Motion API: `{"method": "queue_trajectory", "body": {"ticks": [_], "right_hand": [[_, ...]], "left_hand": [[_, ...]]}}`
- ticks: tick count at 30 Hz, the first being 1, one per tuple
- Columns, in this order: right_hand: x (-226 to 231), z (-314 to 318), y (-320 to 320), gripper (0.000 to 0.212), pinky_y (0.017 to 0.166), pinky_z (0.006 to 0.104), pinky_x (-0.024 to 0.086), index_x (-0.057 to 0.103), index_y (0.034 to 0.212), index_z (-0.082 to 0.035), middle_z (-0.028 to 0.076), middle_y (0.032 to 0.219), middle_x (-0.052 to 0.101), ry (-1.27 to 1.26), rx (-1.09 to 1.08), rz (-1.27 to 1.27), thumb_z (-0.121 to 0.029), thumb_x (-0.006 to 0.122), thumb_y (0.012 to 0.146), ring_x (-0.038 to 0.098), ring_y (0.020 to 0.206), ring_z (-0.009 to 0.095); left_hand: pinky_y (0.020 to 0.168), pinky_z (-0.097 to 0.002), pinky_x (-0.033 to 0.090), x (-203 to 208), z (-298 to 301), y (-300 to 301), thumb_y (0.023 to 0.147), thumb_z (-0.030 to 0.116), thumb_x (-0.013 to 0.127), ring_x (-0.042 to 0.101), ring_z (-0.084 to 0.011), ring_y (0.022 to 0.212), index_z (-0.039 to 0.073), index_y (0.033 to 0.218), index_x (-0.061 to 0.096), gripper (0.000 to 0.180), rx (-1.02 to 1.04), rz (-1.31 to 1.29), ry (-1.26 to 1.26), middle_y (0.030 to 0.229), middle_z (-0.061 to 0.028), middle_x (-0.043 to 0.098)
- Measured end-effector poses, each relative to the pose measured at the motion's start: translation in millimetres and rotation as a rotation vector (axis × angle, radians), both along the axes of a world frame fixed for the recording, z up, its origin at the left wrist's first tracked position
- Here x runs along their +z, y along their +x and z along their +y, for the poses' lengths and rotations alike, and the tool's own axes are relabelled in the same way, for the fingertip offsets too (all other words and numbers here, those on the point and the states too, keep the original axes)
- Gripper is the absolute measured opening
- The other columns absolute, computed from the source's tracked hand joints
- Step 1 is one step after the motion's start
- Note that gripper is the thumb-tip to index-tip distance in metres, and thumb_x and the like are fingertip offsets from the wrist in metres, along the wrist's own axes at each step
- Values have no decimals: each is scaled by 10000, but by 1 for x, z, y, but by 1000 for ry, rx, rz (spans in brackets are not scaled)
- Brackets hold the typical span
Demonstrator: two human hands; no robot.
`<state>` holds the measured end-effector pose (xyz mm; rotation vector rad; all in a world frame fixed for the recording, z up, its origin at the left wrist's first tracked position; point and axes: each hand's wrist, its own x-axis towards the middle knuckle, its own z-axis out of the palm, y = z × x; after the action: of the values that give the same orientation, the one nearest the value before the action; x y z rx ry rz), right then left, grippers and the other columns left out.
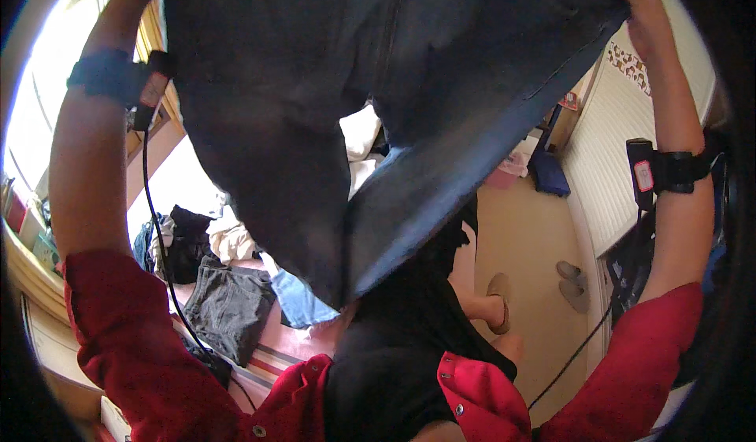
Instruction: The person folds several pairs of pants and jeans on a bed. They pick up each item, unfold it, fold it neatly, and place it on a growing stack. The person handles dark and light denim pants one at a time.
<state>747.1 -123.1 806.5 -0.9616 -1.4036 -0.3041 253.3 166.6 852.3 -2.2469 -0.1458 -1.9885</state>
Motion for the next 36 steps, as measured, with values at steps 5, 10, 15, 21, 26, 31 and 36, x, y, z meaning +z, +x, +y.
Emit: {"method": "queue_trajectory", "body": {"ticks": [5,10,15,21,26,31,36], "right_hand": [[8,8,7,310,882,337,431,555,1091,30,85,1014,624,-492,-154,-11,-39,475,799,580,898,178],[-29,-27,-6,294,817,324,493,560,1062,8,86,995,631,-613,282,190,-17,509,774,606,891,195],[-75,-36,-35,282,810,343,499,553,1056,-2,82,993,615,-655,682,441,-76,478,795,596,910,169],[-90,37,-35,149,565,305,493,547,940,-28,49,838,581,-675,86,373,-85,468,828,583,707,158],[-92,53,-116,279,592,378,526,481,1103,-4,110,881,590,-253,289,373,-75,471,833,611,707,206],[-120,60,-176,339,676,305,486,523,1121,19,110,847,612,-320,160,218,-92,543,801,608,742,189],[-101,16,-87,319,724,302,482,567,1075,2,67,930,623,-791,756,-25,-51,553,761,592,855,144]], "left_hand": [[863,-320,446,2,-76,-7,901,206,533,567,-181,973,15,1154,559,317,310,585,-274,1069,-134,599],[882,-309,453,-38,-87,-30,873,221,574,581,-195,990,16,1187,524,378,-415,401,-554,1091,-106,599],[888,-308,471,-57,-31,-26,833,314,634,615,-192,959,17,1172,565,456,-545,396,-1024,1082,-92,630],[669,-345,518,-89,20,61,863,224,572,623,-198,769,-12,1055,572,304,-41,318,-1073,918,-106,629],[580,-331,513,-100,-20,145,874,236,566,619,-167,658,13,1060,548,291,-548,90,-888,850,-80,643],[743,-317,494,-127,-65,178,818,262,599,613,-204,830,-11,1057,589,363,-210,371,-734,870,-137,641],[839,-311,506,-125,-52,99,870,152,576,613,-168,893,-31,1115,541,308,-876,934,-944,1017,-92,621]]}}
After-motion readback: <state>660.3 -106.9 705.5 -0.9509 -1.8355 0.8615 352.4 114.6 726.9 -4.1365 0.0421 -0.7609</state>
